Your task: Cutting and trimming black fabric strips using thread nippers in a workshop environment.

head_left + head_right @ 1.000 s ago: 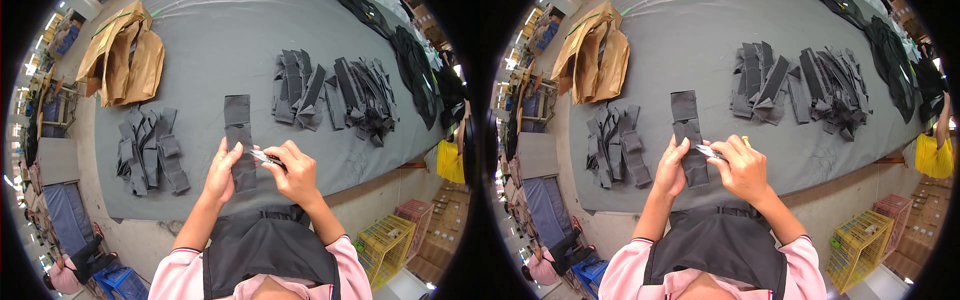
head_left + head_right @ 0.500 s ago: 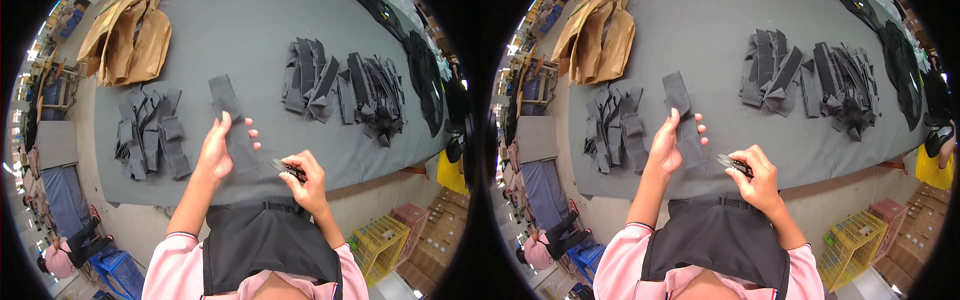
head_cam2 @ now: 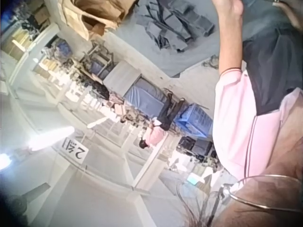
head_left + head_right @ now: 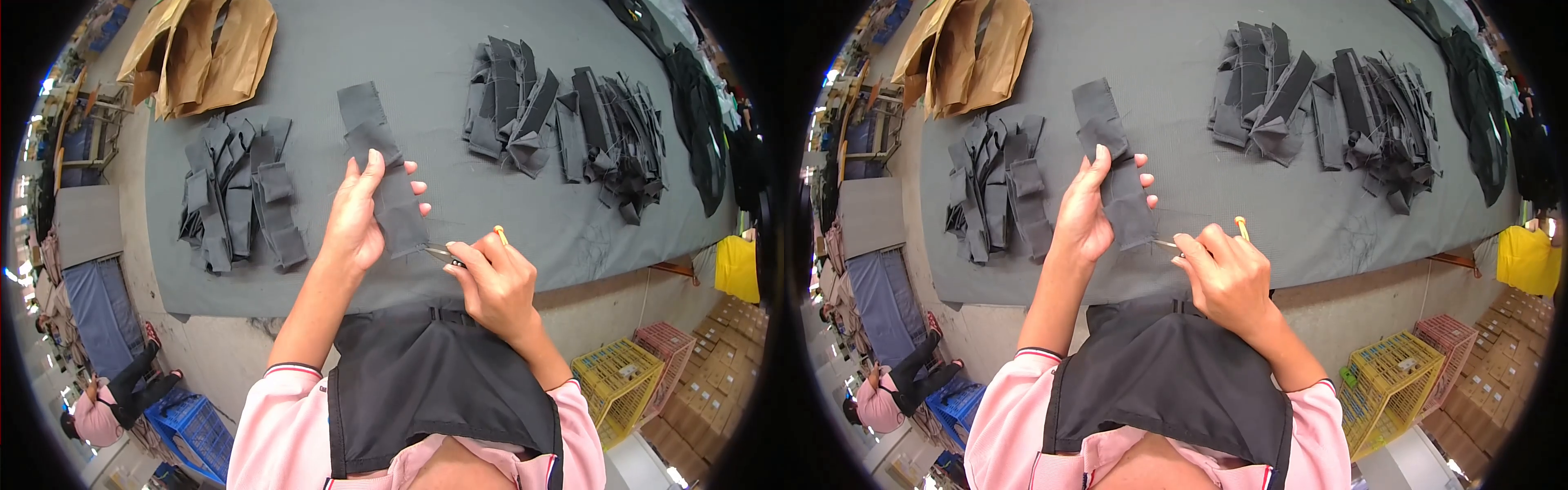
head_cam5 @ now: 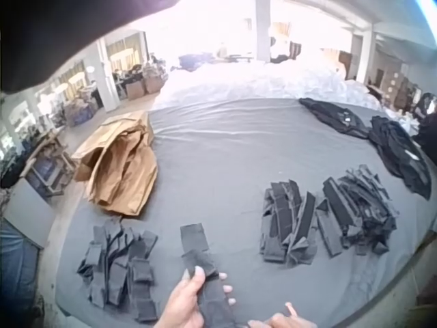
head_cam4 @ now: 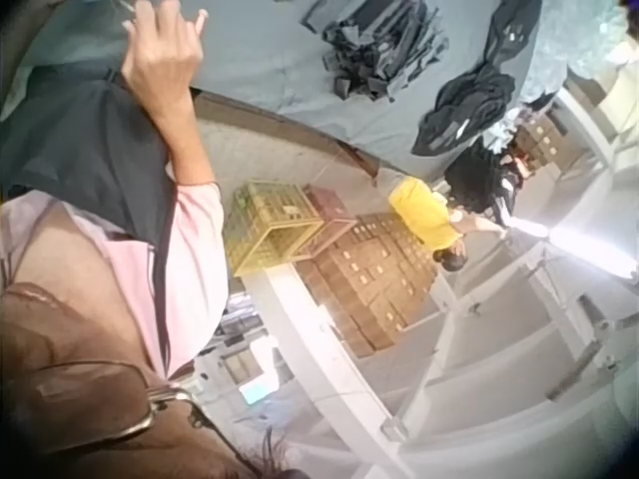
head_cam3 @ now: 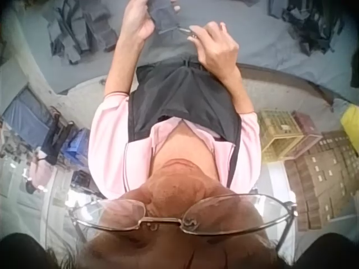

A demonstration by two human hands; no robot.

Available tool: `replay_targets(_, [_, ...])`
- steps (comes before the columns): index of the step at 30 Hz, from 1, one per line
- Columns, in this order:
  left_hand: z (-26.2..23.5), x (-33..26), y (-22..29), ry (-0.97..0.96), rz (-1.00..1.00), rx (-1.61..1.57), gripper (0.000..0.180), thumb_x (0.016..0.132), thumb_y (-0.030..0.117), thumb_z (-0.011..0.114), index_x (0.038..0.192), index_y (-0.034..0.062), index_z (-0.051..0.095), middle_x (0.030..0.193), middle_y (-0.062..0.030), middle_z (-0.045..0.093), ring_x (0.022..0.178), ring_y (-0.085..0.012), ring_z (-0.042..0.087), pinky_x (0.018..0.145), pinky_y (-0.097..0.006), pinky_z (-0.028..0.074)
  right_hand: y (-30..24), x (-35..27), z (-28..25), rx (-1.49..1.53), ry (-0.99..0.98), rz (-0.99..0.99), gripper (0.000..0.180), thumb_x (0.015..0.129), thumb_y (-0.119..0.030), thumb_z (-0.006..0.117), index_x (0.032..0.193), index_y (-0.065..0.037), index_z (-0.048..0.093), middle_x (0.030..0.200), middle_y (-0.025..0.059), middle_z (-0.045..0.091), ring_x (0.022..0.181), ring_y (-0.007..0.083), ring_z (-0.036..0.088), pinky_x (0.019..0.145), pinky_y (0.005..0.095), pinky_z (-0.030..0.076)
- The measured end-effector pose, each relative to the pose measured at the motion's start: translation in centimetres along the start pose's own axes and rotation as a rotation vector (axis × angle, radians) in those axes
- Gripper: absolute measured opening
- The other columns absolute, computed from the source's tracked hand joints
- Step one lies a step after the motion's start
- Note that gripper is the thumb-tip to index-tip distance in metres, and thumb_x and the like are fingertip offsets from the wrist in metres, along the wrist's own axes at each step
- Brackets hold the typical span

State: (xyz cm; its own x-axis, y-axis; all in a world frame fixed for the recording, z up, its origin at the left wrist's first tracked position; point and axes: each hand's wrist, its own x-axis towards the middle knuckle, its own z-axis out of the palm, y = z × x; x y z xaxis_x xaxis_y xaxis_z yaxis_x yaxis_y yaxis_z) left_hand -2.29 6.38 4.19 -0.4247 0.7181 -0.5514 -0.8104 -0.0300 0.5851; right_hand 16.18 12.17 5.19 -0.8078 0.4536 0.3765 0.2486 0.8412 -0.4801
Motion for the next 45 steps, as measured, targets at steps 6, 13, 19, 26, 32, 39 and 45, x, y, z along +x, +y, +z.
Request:
replay_targets(6, [0.3,-0.2,-0.1,-0.045,0.0,0.035,0.031,0.093,0.035,0.051,0.106,0.0092,0.04,0.098,-0.0097,0.056,0.082,-0.0206,0.061,0.065,-0.041,0.057,-0.1,0.4,-0.5,0.046,-0.063,0.007,0.028,0.063,-0.008,0.073,0.088,-0.005,0.061,0.069,0.0057,0.047,0.053,0.0208,0.048,0.049,0.0314,0.039])
replay_targets(13, [0.1,0.1,-0.2,-0.043,-0.039,0.013,0.033,0.092,0.035,0.052,0.109,0.0093,0.039,0.098,-0.0102,0.056,0.082,-0.0211,0.061,0.065,-0.042,0.057,-0.2,0.4,0.0,0.102,-0.051,0.029,0.027,0.063,-0.008,0.074,0.087,-0.005,0.061,0.069,0.0054,0.047,0.052,0.02,0.049,0.048,0.0306,0.039])
replay_targets(19, [0.4,0.3,-0.3,-0.018,-0.075,0.009,0.035,0.092,0.035,0.052,0.111,0.0088,0.038,0.098,-0.0105,0.057,0.082,-0.0217,0.061,0.064,-0.042,0.057,-0.3,0.1,0.1,0.047,-0.018,0.026,0.025,0.063,-0.007,0.074,0.086,-0.006,0.062,0.068,0.0053,0.049,0.052,0.0197,0.05,0.048,0.0305,0.04])
replay_targets(26, [0.3,0.7,-0.5,-0.037,-0.107,-0.015,0.035,0.092,0.033,0.052,0.112,0.0089,0.037,0.097,-0.0104,0.056,0.082,-0.0217,0.06,0.065,-0.042,0.056,-0.4,0.0,0.0,0.162,0.03,0.076,0.023,0.065,-0.007,0.073,0.085,-0.006,0.062,0.069,0.0046,0.05,0.053,0.0192,0.051,0.048,0.0301,0.04])
replay_targets(32, [0.9,0.3,-0.5,-0.069,-0.107,0.052,0.033,0.093,0.034,0.051,0.11,0.0095,0.036,0.098,-0.01,0.054,0.083,-0.0206,0.059,0.066,-0.041,0.056,-0.8,1.7,-0.1,0.22,-0.104,0.046,0.023,0.064,-0.007,0.073,0.084,-0.006,0.061,0.069,0.005,0.05,0.053,0.02,0.051,0.049,0.0308,0.04])
replay_targets(39, [0.8,0.4,-0.7,-0.111,-0.123,0.058,0.032,0.093,0.035,0.051,0.109,0.0107,0.037,0.098,-0.0096,0.053,0.083,-0.0197,0.058,0.066,-0.04,0.056,-0.4,1.9,-0.2,0.197,-0.167,0.011,0.024,0.064,-0.01,0.074,0.085,-0.007,0.061,0.072,0.0045,0.048,0.055,0.0199,0.052,0.049,0.0315,0.04])
replay_targets(45, [1.0,0.3,-1.2,-0.121,-0.154,0.04,0.029,0.093,0.033,0.051,0.107,0.0103,0.041,0.098,-0.0121,0.057,0.084,-0.023,0.062,0.068,-0.042,0.056,0.2,1.9,-0.1,0.23,-0.157,-0.029,0.025,0.063,-0.011,0.074,0.084,-0.008,0.061,0.071,0.004,0.049,0.057,0.0201,0.052,0.05,0.0319,0.041])
